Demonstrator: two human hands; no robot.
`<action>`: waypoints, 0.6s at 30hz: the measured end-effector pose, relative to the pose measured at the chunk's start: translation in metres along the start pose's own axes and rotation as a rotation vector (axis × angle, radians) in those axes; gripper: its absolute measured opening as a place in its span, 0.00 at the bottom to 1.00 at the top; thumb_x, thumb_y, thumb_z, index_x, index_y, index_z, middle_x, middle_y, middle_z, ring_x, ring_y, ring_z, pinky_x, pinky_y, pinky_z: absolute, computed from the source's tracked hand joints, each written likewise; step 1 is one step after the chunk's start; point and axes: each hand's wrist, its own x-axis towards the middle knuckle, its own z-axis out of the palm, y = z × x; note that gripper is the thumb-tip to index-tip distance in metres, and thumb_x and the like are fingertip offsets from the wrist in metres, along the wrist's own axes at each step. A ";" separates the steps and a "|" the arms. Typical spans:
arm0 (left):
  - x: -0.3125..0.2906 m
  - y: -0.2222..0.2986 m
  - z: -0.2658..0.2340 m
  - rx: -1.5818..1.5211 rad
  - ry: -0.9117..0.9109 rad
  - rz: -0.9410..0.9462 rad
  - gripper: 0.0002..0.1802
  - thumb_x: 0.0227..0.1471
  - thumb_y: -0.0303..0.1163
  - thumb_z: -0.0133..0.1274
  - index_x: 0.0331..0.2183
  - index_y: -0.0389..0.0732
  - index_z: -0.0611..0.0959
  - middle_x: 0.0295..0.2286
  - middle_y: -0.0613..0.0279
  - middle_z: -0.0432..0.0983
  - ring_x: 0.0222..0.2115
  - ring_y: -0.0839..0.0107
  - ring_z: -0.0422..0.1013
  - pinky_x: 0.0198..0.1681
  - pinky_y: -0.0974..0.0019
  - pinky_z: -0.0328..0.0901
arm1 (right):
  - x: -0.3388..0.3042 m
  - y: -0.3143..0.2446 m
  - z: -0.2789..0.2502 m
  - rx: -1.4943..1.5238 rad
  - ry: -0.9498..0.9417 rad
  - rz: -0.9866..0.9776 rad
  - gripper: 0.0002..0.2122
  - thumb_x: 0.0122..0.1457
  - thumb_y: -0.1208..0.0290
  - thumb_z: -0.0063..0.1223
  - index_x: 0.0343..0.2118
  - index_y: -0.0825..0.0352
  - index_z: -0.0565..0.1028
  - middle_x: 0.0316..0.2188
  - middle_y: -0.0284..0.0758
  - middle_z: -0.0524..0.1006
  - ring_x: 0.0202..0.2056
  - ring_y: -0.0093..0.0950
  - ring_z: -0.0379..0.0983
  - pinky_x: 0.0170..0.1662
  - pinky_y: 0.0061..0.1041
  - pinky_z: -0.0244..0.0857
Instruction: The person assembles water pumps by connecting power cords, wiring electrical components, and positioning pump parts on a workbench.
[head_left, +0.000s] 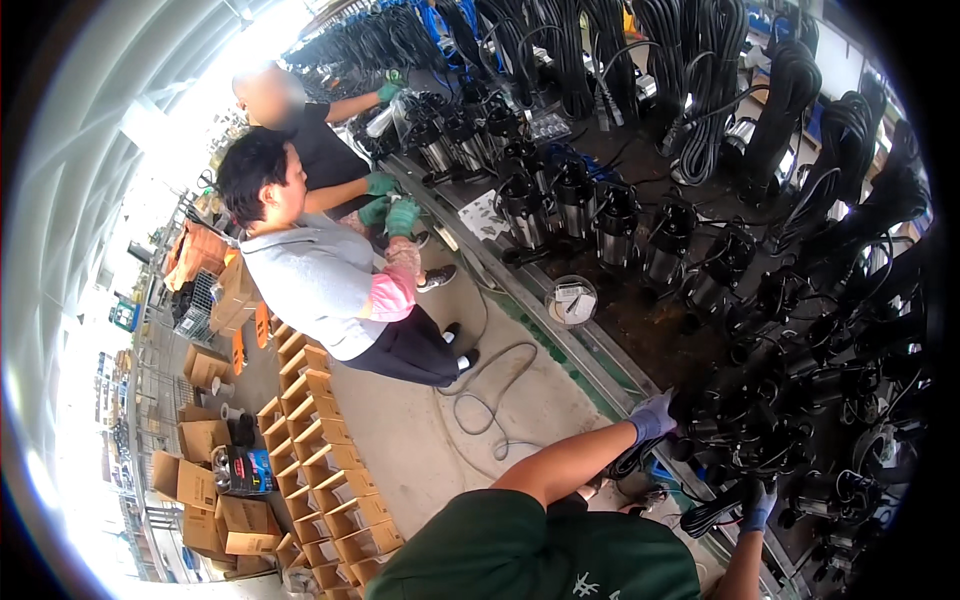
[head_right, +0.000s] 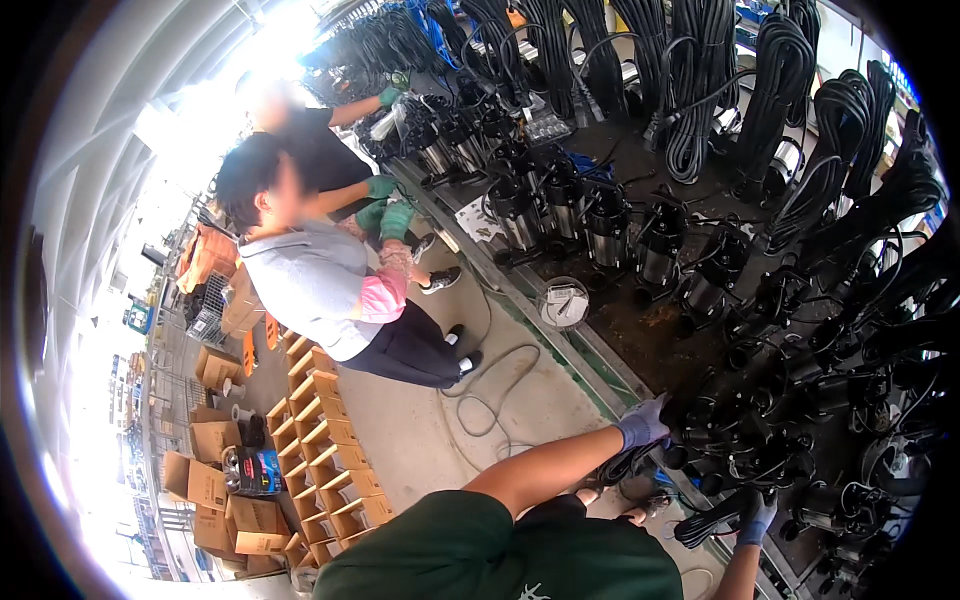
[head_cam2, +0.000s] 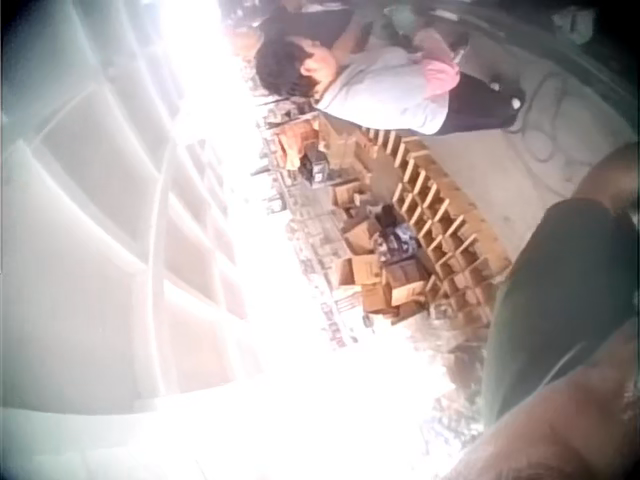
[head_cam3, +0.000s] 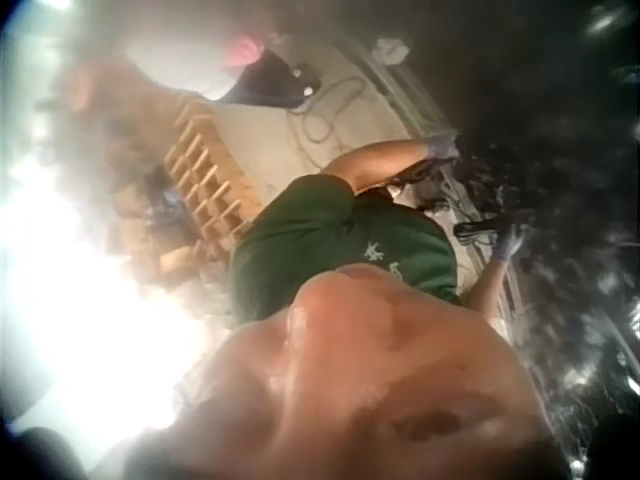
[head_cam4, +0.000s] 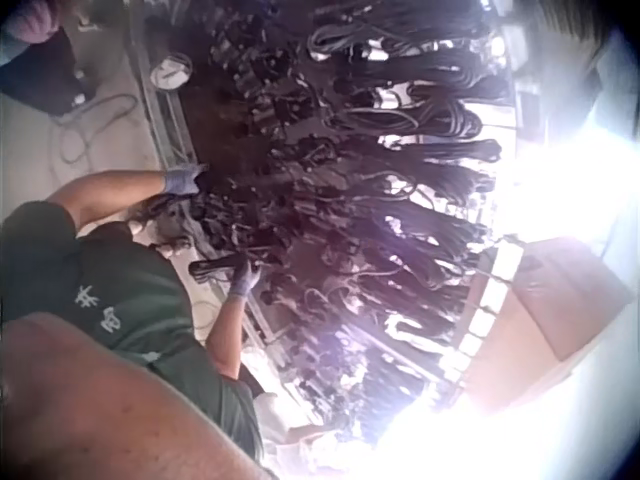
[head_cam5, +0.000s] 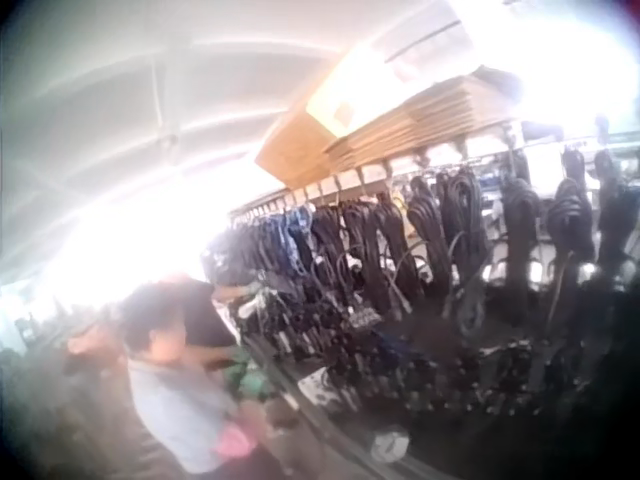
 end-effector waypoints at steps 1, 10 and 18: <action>0.009 -0.022 0.019 0.047 0.104 0.012 0.52 0.37 0.39 0.66 0.64 0.48 0.64 0.50 0.38 0.73 0.53 0.45 0.71 0.54 0.52 0.67 | 0.004 0.001 -0.005 0.081 0.021 0.103 0.17 0.50 0.82 0.59 0.45 0.67 0.76 0.33 0.35 0.80 0.30 0.30 0.77 0.33 0.29 0.74; -0.008 0.013 0.019 0.114 0.213 -0.072 0.52 0.43 0.38 0.64 0.66 0.44 0.58 0.59 0.36 0.61 0.56 0.40 0.64 0.59 0.53 0.64 | 0.005 0.010 0.007 0.050 0.052 0.183 0.16 0.54 0.75 0.60 0.47 0.66 0.76 0.30 0.36 0.81 0.28 0.30 0.78 0.33 0.30 0.74; -0.019 0.021 0.057 0.110 0.363 0.152 0.44 0.49 0.43 0.60 0.64 0.44 0.63 0.61 0.37 0.58 0.59 0.38 0.59 0.61 0.48 0.60 | -0.007 0.068 -0.060 -1.048 -0.143 -0.524 0.22 0.57 0.75 0.56 0.56 0.68 0.72 0.46 0.39 0.79 0.46 0.31 0.79 0.45 0.29 0.75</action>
